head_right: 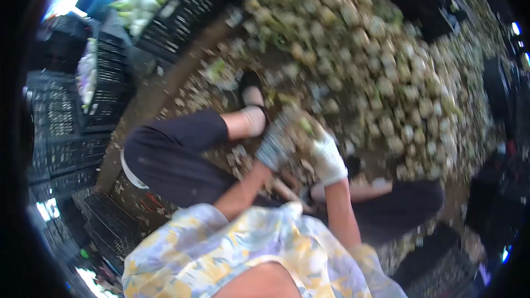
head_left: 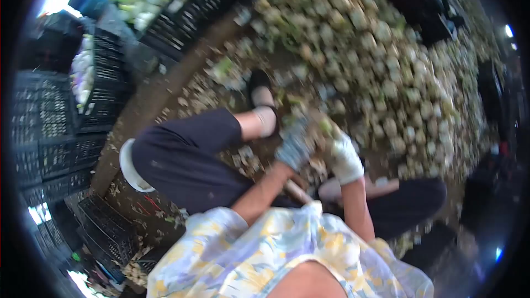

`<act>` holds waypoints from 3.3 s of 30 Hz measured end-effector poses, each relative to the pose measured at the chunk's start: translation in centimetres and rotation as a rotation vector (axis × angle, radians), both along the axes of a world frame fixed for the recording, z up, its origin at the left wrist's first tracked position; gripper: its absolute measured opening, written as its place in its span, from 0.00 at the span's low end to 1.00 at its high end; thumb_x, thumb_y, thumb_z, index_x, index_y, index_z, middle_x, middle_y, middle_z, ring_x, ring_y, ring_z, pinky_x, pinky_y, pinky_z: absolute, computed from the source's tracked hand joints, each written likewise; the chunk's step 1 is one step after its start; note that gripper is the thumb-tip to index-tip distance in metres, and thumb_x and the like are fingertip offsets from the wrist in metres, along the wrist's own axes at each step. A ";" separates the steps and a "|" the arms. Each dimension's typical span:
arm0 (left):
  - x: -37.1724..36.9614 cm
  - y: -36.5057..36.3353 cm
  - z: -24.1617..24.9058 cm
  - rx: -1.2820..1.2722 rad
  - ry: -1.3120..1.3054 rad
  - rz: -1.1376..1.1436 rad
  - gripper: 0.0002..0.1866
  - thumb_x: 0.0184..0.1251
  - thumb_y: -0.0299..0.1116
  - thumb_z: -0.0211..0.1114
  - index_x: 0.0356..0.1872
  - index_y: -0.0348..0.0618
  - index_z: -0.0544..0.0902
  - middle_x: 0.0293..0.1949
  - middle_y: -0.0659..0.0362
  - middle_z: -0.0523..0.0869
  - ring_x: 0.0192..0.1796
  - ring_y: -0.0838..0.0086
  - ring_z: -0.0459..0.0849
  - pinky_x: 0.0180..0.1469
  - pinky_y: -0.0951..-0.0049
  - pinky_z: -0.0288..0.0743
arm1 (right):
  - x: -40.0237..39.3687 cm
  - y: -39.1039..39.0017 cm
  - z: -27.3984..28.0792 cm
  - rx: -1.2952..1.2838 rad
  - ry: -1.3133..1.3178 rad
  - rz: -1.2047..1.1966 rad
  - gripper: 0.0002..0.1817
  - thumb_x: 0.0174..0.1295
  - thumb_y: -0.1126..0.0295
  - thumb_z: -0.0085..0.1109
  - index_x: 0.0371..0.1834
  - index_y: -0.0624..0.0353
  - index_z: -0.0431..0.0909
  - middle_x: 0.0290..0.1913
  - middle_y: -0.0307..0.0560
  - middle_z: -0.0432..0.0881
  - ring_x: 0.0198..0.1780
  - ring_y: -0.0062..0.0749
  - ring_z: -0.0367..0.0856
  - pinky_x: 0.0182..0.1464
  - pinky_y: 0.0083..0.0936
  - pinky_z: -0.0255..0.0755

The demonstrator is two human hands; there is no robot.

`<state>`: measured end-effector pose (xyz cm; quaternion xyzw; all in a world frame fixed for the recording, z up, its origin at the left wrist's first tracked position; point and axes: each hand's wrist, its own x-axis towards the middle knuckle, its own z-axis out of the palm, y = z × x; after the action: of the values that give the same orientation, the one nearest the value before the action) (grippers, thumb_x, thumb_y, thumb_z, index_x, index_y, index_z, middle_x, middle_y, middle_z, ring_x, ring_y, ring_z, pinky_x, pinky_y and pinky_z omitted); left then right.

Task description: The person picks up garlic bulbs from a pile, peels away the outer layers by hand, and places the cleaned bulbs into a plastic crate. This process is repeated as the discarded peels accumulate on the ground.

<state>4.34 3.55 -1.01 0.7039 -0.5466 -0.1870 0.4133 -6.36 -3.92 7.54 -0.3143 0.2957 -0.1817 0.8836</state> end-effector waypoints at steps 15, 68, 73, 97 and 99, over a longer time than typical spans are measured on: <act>-0.8 -0.7 -2.2 -0.055 1.111 0.786 0.06 0.60 0.35 0.57 0.32 0.46 0.80 0.26 0.66 0.77 0.25 0.79 0.71 0.29 0.78 0.67 | 27.5 -12.4 -0.7 0.248 -0.197 -0.066 0.19 0.60 0.73 0.46 0.55 0.54 0.60 0.44 0.52 0.74 0.49 0.46 0.71 0.53 0.50 0.66; -3.9 -0.5 9.6 -0.261 0.889 -0.011 0.22 0.56 0.32 0.61 0.52 0.35 0.73 0.50 0.57 0.76 0.49 0.74 0.74 0.53 0.76 0.67 | -6.3 0.7 3.4 -0.538 0.393 -0.165 0.13 0.46 0.79 0.54 0.37 0.60 0.77 0.37 0.50 0.80 0.39 0.41 0.78 0.40 0.28 0.73; -4.2 -0.2 9.6 -0.158 1.246 0.005 0.21 0.59 0.37 0.63 0.51 0.39 0.74 0.43 0.60 0.80 0.38 0.82 0.77 0.37 0.84 0.73 | -5.7 0.6 3.7 -0.166 0.130 -0.306 0.08 0.55 0.72 0.59 0.36 0.62 0.78 0.30 0.38 0.79 0.29 0.19 0.77 0.31 0.17 0.73; -3.4 -1.0 3.2 0.189 1.653 0.433 0.20 0.61 0.53 0.55 0.38 0.46 0.78 0.25 0.63 0.81 0.19 0.75 0.77 0.14 0.79 0.69 | -5.6 0.6 2.3 -0.204 0.111 -0.193 0.11 0.55 0.72 0.59 0.41 0.63 0.78 0.33 0.36 0.80 0.32 0.16 0.76 0.33 0.15 0.73; -3.4 -1.2 0.6 -0.058 1.188 0.293 0.21 0.61 0.53 0.54 0.39 0.45 0.78 0.25 0.62 0.81 0.19 0.75 0.77 0.13 0.79 0.67 | -5.1 0.9 2.6 -0.175 0.152 -0.236 0.11 0.56 0.71 0.58 0.41 0.63 0.78 0.33 0.36 0.80 0.33 0.15 0.75 0.31 0.15 0.72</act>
<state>0.92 2.33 -0.41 0.5357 -0.1252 -0.4736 0.6877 -11.50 -3.05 10.12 -0.3661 0.3794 -0.2850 0.8005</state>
